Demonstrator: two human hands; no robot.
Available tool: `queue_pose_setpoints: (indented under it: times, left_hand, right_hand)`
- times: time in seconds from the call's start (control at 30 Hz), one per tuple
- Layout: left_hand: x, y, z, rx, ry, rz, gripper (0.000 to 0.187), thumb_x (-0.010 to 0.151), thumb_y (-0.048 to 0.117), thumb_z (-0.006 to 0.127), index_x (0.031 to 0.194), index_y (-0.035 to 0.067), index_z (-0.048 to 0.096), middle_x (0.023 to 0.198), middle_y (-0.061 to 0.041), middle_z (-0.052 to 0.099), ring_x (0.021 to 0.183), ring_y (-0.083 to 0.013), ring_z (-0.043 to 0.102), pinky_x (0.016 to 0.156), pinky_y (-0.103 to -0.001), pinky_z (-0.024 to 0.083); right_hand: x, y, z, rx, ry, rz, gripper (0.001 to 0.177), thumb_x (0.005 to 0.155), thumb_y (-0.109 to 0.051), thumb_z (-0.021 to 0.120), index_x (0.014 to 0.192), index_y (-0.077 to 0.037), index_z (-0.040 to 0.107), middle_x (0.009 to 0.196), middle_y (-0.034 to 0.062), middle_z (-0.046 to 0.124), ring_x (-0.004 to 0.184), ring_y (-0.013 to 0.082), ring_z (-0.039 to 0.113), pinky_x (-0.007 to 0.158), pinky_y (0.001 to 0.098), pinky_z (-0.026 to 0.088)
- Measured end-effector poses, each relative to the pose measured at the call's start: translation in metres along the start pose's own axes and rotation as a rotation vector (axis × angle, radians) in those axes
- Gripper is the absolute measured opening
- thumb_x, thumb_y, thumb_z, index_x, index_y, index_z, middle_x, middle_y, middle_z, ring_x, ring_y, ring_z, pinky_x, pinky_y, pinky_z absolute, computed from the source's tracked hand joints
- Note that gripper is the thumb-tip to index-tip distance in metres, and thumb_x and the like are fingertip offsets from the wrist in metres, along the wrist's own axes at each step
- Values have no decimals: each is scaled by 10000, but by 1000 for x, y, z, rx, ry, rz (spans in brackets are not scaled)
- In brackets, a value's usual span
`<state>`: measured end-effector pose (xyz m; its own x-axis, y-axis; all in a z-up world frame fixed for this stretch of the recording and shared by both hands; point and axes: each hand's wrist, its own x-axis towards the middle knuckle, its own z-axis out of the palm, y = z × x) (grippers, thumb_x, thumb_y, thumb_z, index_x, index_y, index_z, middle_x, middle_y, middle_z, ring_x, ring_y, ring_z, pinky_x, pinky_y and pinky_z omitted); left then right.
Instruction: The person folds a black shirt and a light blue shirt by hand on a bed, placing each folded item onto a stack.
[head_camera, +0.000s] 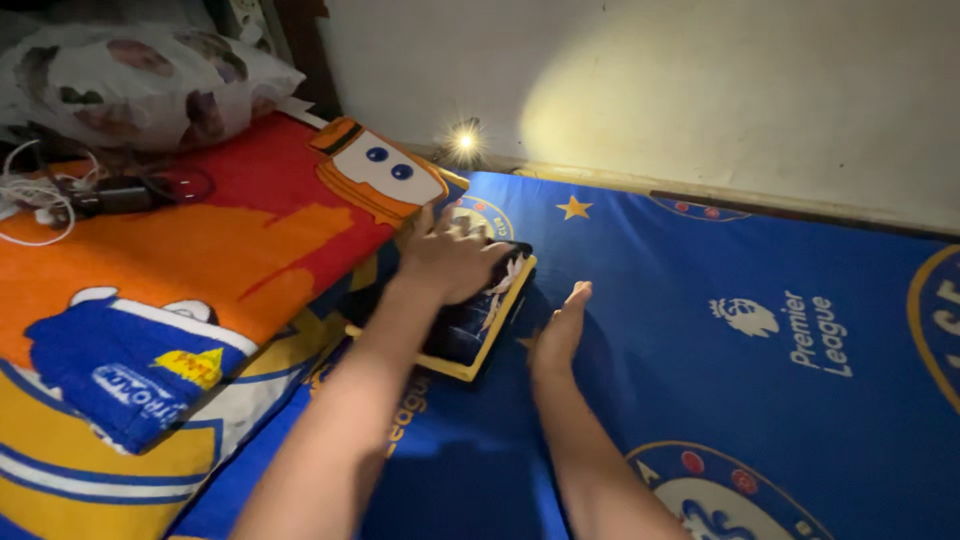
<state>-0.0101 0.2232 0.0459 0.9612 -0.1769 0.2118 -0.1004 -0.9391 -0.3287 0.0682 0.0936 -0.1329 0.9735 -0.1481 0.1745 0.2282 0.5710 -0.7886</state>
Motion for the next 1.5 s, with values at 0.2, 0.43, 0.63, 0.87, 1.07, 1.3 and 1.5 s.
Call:
queue_pose_setpoints:
  times: [0.2,0.43,0.63,0.87,1.07,1.3,1.5]
  left_hand:
    - [-45,-64,42,-90,68,-5,428,1010,337,427,1370,155,568,1478,-139,501,1404,-391,409,1154,-562,268]
    - [-26,-34,45,-148,402,-18,404,1051,346,462,1360,114,582,1474,-123,564,1430,-317,499,1181,-469,363]
    - [-1,2,62,-185,259,186,461,1034,362,400,1440,186,528,1536,-92,490,1414,-368,430,1142,-535,309]
    - [-2,12,70,-355,211,129,498,1025,393,377,1488,253,495,1553,-16,477,1441,-295,418,1173,-522,292]
    - [8,14,48,-121,76,115,481,1043,385,324,1483,276,484,1553,-25,445,1458,-288,361,1192,-575,219]
    - [7,29,54,-295,168,92,523,1034,377,322,1501,202,480,1557,-7,479,1452,-258,398,1196,-544,257]
    - [25,23,41,-143,37,162,494,1026,367,361,1476,224,508,1566,18,476,1431,-209,443,1184,-566,308]
  right_hand:
    - [-15,-19,6,-37,-57,-49,838,1021,-641,209,1642,-105,43,1746,42,91,1592,213,71,1244,386,79]
    - [13,37,-1,37,-120,-52,767,1079,-563,289,1631,-54,134,1734,96,175,1589,200,170,1262,337,142]
    - [-15,53,43,122,-257,-123,724,1082,-502,326,1616,-19,253,1600,216,341,1470,298,374,1206,402,293]
    - [-20,53,44,-136,-218,-340,734,1097,-510,314,1611,-2,191,1663,171,273,1539,271,276,1251,374,225]
    - [5,71,28,-73,-136,-140,755,1099,-541,265,1631,-46,60,1700,120,139,1565,236,170,1259,362,178]
    - [22,94,27,244,-295,-122,776,1055,-562,328,1625,-91,91,1673,104,229,1534,231,254,1242,372,237]
    - [22,90,32,252,-364,-292,743,1185,-524,399,1604,57,202,1541,288,417,1396,325,450,1180,483,385]
